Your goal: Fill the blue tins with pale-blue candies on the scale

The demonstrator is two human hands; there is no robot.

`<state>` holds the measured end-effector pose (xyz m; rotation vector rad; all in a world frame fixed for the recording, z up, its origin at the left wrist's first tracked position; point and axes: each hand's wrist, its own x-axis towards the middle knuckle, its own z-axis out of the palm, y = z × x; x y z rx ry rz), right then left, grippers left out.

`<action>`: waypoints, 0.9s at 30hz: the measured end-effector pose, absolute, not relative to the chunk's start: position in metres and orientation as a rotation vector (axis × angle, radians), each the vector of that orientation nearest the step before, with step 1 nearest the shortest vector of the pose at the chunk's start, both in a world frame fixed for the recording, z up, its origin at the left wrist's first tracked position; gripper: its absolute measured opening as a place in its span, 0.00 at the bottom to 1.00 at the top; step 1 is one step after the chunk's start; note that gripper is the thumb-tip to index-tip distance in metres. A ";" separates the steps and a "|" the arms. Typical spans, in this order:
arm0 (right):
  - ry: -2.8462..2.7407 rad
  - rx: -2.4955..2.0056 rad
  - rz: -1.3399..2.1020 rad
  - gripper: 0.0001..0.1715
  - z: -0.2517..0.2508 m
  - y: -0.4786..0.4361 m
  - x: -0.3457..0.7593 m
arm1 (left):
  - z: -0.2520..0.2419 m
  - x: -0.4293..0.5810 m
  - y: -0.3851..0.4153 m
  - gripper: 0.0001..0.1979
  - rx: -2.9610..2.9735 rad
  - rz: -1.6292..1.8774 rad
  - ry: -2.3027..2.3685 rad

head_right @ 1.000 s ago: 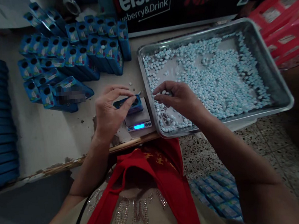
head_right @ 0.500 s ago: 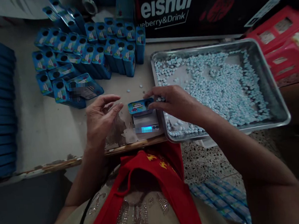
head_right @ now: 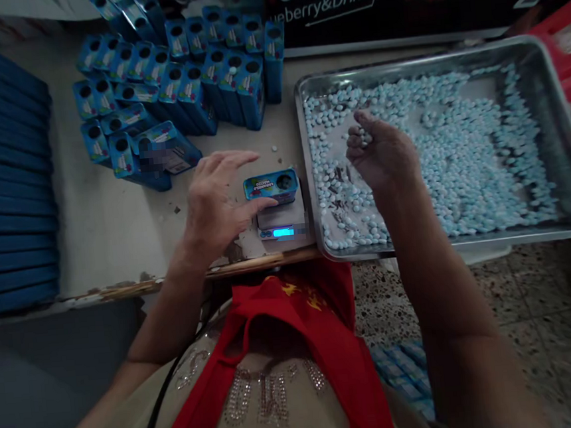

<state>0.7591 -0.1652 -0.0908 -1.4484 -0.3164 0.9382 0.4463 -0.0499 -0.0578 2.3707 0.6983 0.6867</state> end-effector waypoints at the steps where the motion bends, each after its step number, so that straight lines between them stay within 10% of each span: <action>1: -0.285 -1.430 0.965 0.18 -0.096 -0.162 0.757 | -0.057 0.450 -0.053 0.34 2.431 0.659 0.698; 27: -0.690 -1.384 1.112 0.19 -0.041 -0.168 0.682 | -0.067 0.440 -0.056 0.41 2.447 0.577 0.633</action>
